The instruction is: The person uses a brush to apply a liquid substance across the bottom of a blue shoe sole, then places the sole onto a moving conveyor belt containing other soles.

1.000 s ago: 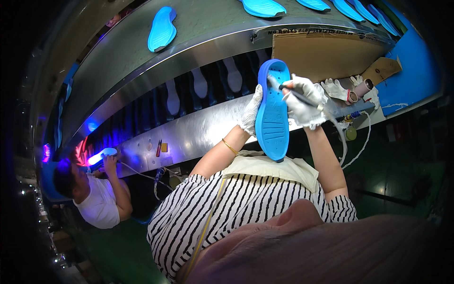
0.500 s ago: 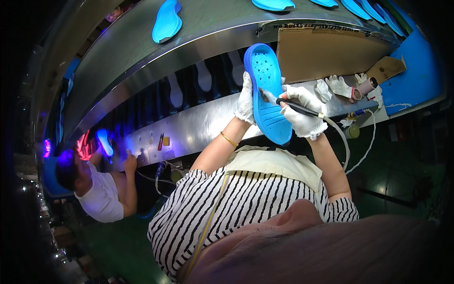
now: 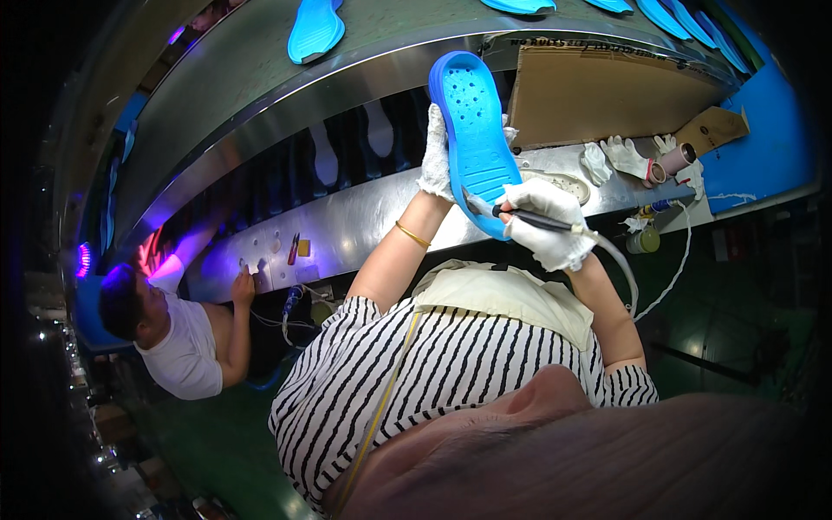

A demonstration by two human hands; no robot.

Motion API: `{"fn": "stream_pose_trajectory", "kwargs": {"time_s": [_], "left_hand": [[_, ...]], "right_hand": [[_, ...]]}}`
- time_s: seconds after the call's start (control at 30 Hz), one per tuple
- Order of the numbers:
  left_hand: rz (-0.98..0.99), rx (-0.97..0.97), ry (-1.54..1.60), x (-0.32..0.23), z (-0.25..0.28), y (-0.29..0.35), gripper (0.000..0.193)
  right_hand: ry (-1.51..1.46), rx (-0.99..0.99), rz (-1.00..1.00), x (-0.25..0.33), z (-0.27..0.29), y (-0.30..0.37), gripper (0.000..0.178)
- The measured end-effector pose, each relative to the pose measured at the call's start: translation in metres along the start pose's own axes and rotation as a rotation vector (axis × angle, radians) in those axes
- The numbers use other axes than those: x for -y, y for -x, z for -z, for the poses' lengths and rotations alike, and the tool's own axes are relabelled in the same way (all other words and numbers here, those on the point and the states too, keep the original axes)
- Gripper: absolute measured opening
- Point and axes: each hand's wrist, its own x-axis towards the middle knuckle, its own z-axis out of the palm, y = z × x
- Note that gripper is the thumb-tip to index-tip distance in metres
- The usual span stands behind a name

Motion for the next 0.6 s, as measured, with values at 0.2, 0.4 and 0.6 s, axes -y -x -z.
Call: {"fn": "stream_pose_trajectory", "kwargs": {"time_s": [0.2,0.4,0.6], "left_hand": [[0.028,0.049,0.156,0.007,-0.013,0.010,0.102],[0.015,0.000,-0.031,0.025,-0.028,0.021,0.098],[-0.023,0.092,-0.119,0.006,-0.015,0.004,0.094]], "right_hand": [[-0.219,-0.160,-0.189,-0.003,0.025,-0.018,0.010],[-0.334,-0.211,-0.070,-0.006,0.025,-0.015,0.011],[-0.199,0.011,0.023,-0.002,0.006,-0.007,0.014]]}}
